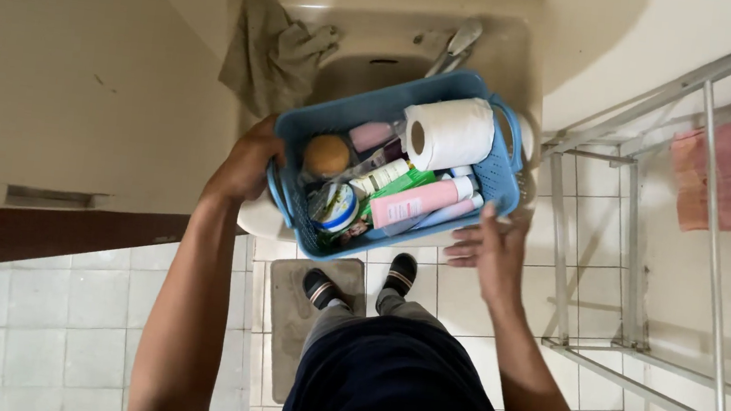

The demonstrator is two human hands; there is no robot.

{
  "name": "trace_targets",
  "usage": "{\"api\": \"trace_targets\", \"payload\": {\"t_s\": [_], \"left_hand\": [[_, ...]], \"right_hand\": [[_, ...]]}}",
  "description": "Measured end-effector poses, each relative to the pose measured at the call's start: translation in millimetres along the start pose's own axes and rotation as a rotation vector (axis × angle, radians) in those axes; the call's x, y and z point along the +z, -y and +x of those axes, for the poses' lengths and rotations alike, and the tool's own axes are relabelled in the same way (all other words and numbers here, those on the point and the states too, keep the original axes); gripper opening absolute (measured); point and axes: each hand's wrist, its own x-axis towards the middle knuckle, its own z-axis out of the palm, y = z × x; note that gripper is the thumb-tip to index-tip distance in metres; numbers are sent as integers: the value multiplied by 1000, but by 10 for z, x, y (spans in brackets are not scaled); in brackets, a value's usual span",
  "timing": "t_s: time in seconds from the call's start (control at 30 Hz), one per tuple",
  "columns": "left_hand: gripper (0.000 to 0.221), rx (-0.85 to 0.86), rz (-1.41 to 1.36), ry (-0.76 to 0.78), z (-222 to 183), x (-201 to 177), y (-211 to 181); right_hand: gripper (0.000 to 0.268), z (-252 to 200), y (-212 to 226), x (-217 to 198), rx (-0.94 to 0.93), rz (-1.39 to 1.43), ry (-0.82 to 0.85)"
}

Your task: The person moves a blue basket of toiletries from the floor to a sink, then transfers a small tub, a wrapped sponge, a roll of toilet paper, and a pink bottle one by one onto the toilet tank. The person returns to the basket between each item and places each object on the tank.

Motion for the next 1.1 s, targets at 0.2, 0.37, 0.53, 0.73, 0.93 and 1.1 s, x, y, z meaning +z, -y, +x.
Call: {"api": "trace_targets", "payload": {"t_s": [0.2, 0.37, 0.53, 0.73, 0.93, 1.1], "left_hand": [[43, -119, -83, 61, 414, -132, 146], [40, -83, -131, 88, 712, -179, -126], [27, -181, -16, 66, 902, -289, -219], [35, -77, 212, 68, 1171, -443, 120], [26, -63, 418, 63, 1016, -396, -55], [37, 38, 109, 76, 825, -292, 52]], "right_hand": [[47, 296, -44, -116, -83, -19, 21], [46, 90, 191, 115, -23, -31, 41], [34, -83, 302, 324, -13, 19, 64], [34, -128, 404, 416, 27, -229, 13], [42, -237, 455, 574, 28, -267, -41], [50, -333, 450, 669, 25, -175, -87]]}}
